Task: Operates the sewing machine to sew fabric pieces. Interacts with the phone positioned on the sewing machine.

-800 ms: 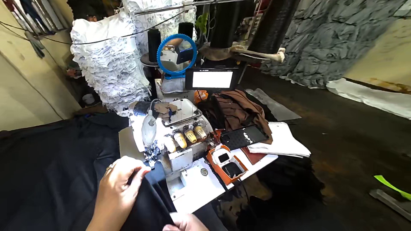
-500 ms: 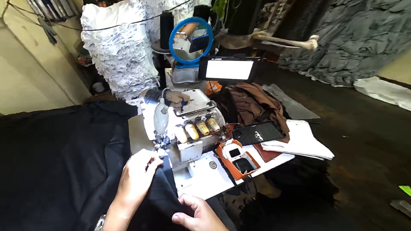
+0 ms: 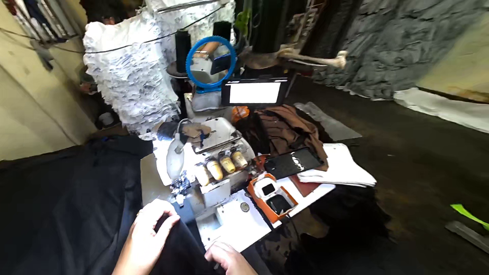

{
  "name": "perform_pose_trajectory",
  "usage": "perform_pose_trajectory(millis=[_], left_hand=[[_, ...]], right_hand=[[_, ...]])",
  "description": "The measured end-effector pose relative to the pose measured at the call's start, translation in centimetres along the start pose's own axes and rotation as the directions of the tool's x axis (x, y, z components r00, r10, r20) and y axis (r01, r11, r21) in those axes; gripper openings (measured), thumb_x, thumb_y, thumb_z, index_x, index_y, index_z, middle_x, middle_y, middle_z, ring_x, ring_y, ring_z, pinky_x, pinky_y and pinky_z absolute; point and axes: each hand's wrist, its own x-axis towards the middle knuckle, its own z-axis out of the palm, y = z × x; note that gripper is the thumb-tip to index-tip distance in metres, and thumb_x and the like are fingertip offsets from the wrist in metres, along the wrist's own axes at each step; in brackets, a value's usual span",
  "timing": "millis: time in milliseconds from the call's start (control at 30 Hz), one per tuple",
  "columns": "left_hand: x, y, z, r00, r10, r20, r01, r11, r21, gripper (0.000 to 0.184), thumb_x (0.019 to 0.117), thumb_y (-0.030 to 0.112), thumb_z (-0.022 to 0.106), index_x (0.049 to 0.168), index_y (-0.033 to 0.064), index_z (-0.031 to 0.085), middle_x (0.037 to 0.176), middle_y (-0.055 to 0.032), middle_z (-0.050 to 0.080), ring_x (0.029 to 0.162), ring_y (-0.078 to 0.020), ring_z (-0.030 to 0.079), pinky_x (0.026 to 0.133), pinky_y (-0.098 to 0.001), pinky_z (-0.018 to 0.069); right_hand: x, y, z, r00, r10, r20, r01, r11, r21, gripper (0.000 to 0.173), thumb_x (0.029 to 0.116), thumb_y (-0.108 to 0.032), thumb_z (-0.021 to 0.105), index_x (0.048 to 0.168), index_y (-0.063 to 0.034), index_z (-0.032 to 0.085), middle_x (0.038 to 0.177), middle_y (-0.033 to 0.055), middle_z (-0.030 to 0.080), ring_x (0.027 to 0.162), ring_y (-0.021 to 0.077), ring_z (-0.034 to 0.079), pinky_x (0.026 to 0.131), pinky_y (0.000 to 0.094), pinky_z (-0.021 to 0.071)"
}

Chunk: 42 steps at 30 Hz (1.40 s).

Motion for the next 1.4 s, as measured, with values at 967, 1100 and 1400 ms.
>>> perform_pose_trajectory(millis=[967, 1100, 1400], left_hand=[[0.3, 1.6, 0.5, 0.996, -0.09, -0.006, 0.09, 0.98, 0.177, 0.031, 0.102, 0.031, 0.06, 0.099, 0.0028, 0.073, 0.108, -0.0181, 0.072, 0.11, -0.0359, 0.064, 0.102, -0.05, 0.0439], [0.3, 1.5, 0.6, 0.995, -0.099, -0.01, 0.099, 0.979, 0.18, 0.031, 0.1021, 0.031, 0.06, 0.1, 0.0033, 0.072, 0.107, -0.0178, 0.072, 0.111, -0.0352, 0.064, 0.102, -0.0494, 0.0432], [0.3, 1.8, 0.6, 0.997, -0.076, -0.025, 0.08, 0.978, 0.194, 0.031, 0.1022, 0.031, 0.06, 0.099, 0.0023, 0.072, 0.106, -0.0182, 0.072, 0.108, -0.0356, 0.065, 0.1, -0.0487, 0.0449]], right_hand=[[15.1, -3.9, -25.6, 0.766, -0.388, -0.513, -0.297, 0.494, -0.817, 0.061, 0.1045, -0.037, 0.058, 0.158, -0.0139, 0.04, 0.096, 0.0191, 0.072, 0.091, 0.0414, 0.07, 0.078, 0.0579, 0.0561], [14.9, -3.7, -25.5, 0.768, -0.393, -0.506, -0.3, 0.478, -0.826, 0.062, 0.1042, -0.038, 0.058, 0.158, -0.014, 0.04, 0.095, 0.0184, 0.071, 0.091, 0.0405, 0.07, 0.078, 0.0573, 0.0561], [14.3, -3.0, -24.8, 0.774, -0.406, -0.486, -0.265, 0.489, -0.831, 0.053, 0.1043, -0.037, 0.058, 0.15, -0.0117, 0.052, 0.097, 0.0149, 0.072, 0.091, 0.0366, 0.071, 0.078, 0.0552, 0.0566]])
